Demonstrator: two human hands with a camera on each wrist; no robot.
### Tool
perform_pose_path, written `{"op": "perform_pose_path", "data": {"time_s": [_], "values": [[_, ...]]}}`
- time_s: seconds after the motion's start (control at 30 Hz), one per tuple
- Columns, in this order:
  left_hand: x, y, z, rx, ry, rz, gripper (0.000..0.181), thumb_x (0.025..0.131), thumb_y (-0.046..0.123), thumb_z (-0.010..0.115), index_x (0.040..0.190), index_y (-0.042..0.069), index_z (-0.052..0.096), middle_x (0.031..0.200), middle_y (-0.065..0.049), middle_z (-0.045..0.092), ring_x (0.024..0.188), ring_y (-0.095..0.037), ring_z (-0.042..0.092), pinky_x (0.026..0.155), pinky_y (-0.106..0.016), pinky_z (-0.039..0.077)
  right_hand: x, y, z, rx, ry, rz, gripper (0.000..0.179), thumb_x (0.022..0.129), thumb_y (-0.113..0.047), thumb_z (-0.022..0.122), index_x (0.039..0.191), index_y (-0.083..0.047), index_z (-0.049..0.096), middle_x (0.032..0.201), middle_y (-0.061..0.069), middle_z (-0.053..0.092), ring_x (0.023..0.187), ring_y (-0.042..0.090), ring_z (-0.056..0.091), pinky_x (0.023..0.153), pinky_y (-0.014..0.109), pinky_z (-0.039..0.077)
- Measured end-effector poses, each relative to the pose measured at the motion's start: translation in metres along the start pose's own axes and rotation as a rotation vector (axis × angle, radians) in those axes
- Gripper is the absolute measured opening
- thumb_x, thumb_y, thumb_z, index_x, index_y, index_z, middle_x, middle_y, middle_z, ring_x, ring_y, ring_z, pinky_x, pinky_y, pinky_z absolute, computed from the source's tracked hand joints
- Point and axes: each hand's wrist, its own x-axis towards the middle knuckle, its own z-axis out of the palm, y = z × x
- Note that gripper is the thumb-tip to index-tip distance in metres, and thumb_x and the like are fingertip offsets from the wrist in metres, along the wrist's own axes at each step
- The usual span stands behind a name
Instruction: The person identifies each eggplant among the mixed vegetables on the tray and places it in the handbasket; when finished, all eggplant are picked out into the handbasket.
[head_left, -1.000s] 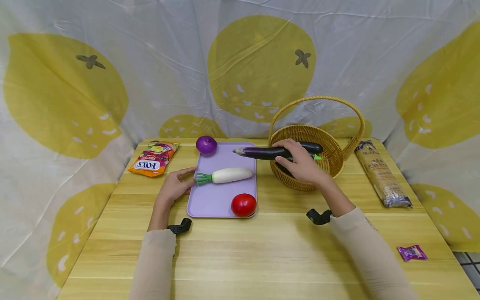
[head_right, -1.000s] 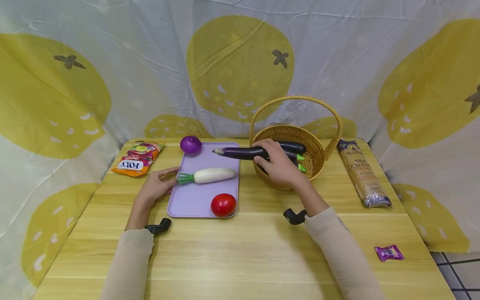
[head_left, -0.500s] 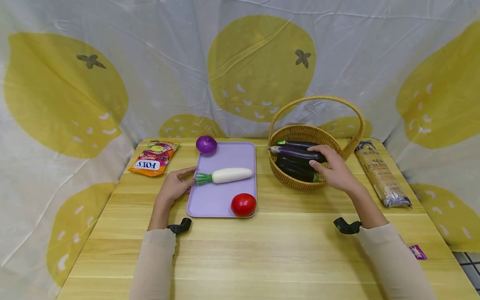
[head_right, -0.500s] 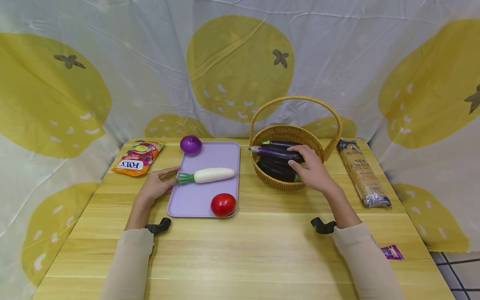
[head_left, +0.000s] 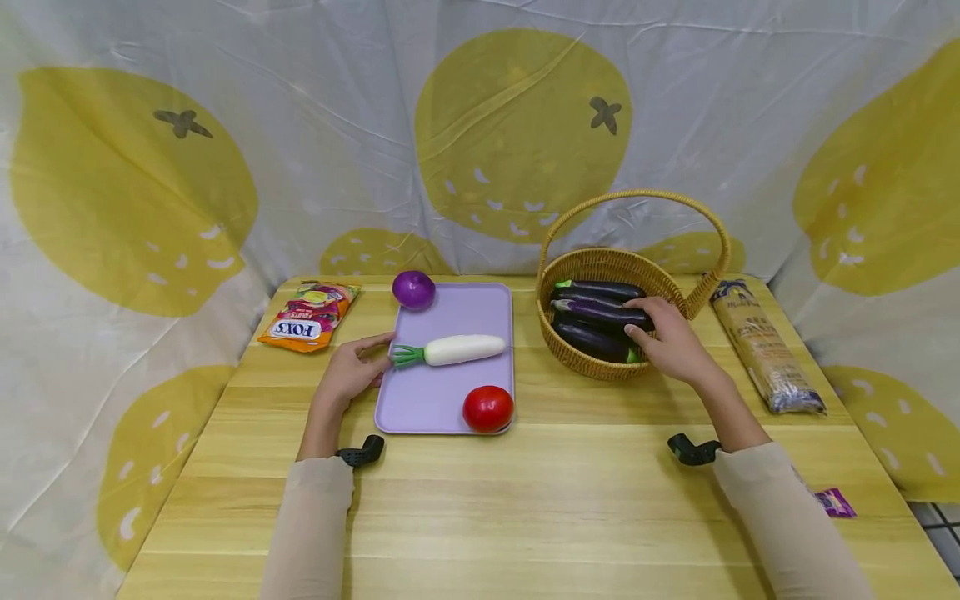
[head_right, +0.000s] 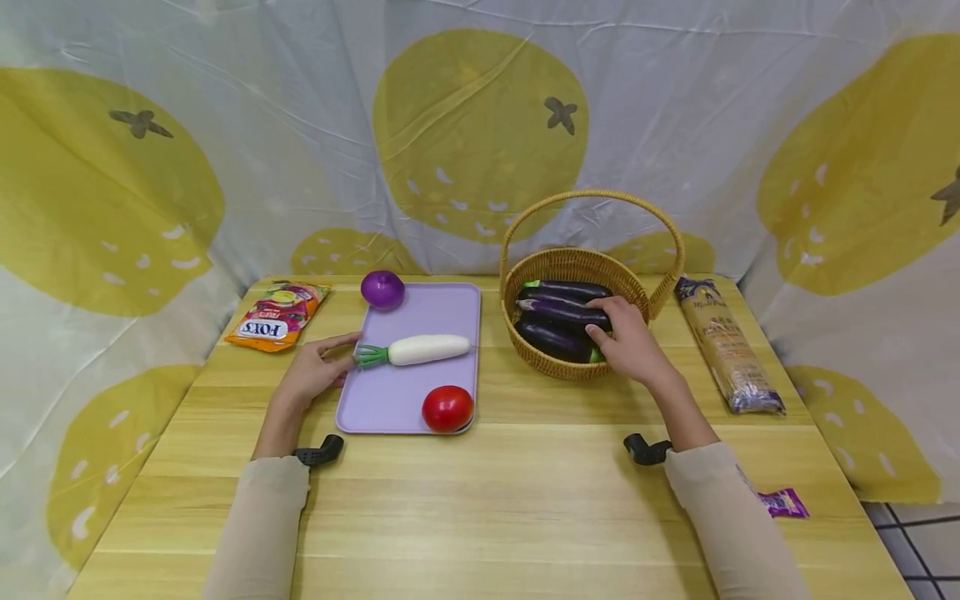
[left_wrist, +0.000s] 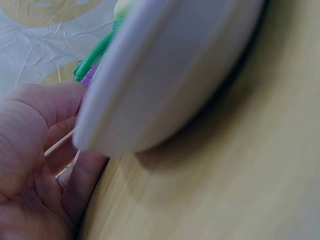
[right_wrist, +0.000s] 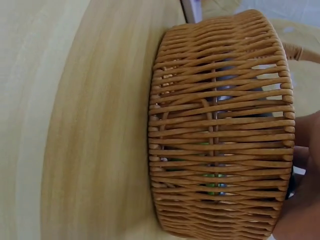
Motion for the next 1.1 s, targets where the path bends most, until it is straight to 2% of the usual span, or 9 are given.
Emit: {"op": "perform_pose_path", "data": {"time_s": [0.13, 0.3, 0.4, 0.53, 0.67, 0.83, 0.93, 1.1], "values": [[0.0, -0.002, -0.002, 0.005, 0.007, -0.004, 0.05, 0.095, 0.024, 0.068, 0.144, 0.03, 0.062, 0.144, -0.012, 0.058, 0.064, -0.015, 0.058, 0.065, -0.025, 0.059, 0.003, -0.002, 0.003, -0.038, -0.047, 0.016, 0.044, 0.105, -0.018, 0.058, 0.145, 0.0, 0.051, 0.149, 0.028, 0.046, 0.135, 0.05, 0.045, 0.107, 0.067, 0.039], [0.0, -0.005, -0.001, 0.006, 0.002, -0.027, 0.05, 0.096, 0.024, 0.068, 0.145, 0.031, 0.062, 0.145, -0.012, 0.057, 0.064, -0.015, 0.057, 0.065, -0.025, 0.058, 0.003, -0.004, 0.005, -0.102, -0.072, 0.024, 0.04, 0.102, -0.009, 0.06, 0.141, 0.003, 0.055, 0.144, 0.029, 0.053, 0.134, 0.051, 0.048, 0.107, 0.066, 0.041], [0.001, -0.004, 0.0, 0.003, 0.003, -0.015, 0.05, 0.096, 0.025, 0.068, 0.144, 0.03, 0.062, 0.147, -0.012, 0.057, 0.064, -0.016, 0.058, 0.065, -0.025, 0.058, 0.002, -0.005, 0.006, -0.109, -0.051, 0.018, 0.04, 0.102, -0.008, 0.06, 0.14, 0.004, 0.056, 0.143, 0.029, 0.054, 0.133, 0.051, 0.049, 0.107, 0.066, 0.042], [0.001, -0.001, 0.001, -0.005, 0.0, 0.006, 0.049, 0.096, 0.025, 0.069, 0.145, 0.029, 0.062, 0.149, -0.012, 0.055, 0.069, -0.017, 0.061, 0.066, -0.026, 0.059, 0.001, -0.005, 0.007, -0.102, -0.025, 0.031, 0.043, 0.103, -0.014, 0.061, 0.143, 0.002, 0.054, 0.146, 0.029, 0.051, 0.135, 0.051, 0.047, 0.108, 0.067, 0.04], [0.002, 0.0, 0.001, -0.015, -0.006, -0.01, 0.049, 0.097, 0.026, 0.068, 0.145, 0.029, 0.061, 0.148, -0.013, 0.055, 0.074, -0.02, 0.063, 0.068, -0.027, 0.06, 0.001, -0.003, 0.006, -0.083, -0.004, 0.05, 0.048, 0.105, -0.024, 0.059, 0.145, 0.0, 0.052, 0.148, 0.028, 0.049, 0.136, 0.049, 0.046, 0.108, 0.066, 0.04], [0.002, 0.001, -0.002, -0.016, -0.017, -0.012, 0.048, 0.1, 0.029, 0.065, 0.148, 0.027, 0.058, 0.148, -0.011, 0.055, 0.08, -0.022, 0.064, 0.069, -0.029, 0.061, 0.0, 0.001, 0.006, -0.038, 0.041, 0.045, 0.048, 0.106, -0.028, 0.057, 0.146, -0.001, 0.052, 0.147, 0.026, 0.05, 0.133, 0.047, 0.048, 0.107, 0.065, 0.04], [0.002, 0.002, -0.005, -0.008, -0.022, 0.016, 0.049, 0.102, 0.028, 0.062, 0.15, 0.022, 0.055, 0.146, -0.012, 0.058, 0.079, -0.022, 0.065, 0.07, -0.029, 0.061, -0.003, 0.002, 0.006, -0.014, 0.073, 0.033, 0.047, 0.106, -0.027, 0.058, 0.145, -0.001, 0.053, 0.144, 0.025, 0.052, 0.131, 0.046, 0.049, 0.106, 0.064, 0.041], [0.001, 0.004, -0.011, 0.056, 0.026, 0.075, 0.046, 0.104, 0.028, 0.061, 0.148, 0.016, 0.057, 0.14, -0.015, 0.062, 0.078, -0.022, 0.069, 0.068, -0.025, 0.059, -0.006, 0.0, 0.003, 0.031, 0.11, 0.019, 0.047, 0.106, -0.027, 0.058, 0.144, 0.0, 0.053, 0.142, 0.027, 0.053, 0.13, 0.047, 0.05, 0.106, 0.064, 0.041]]}}
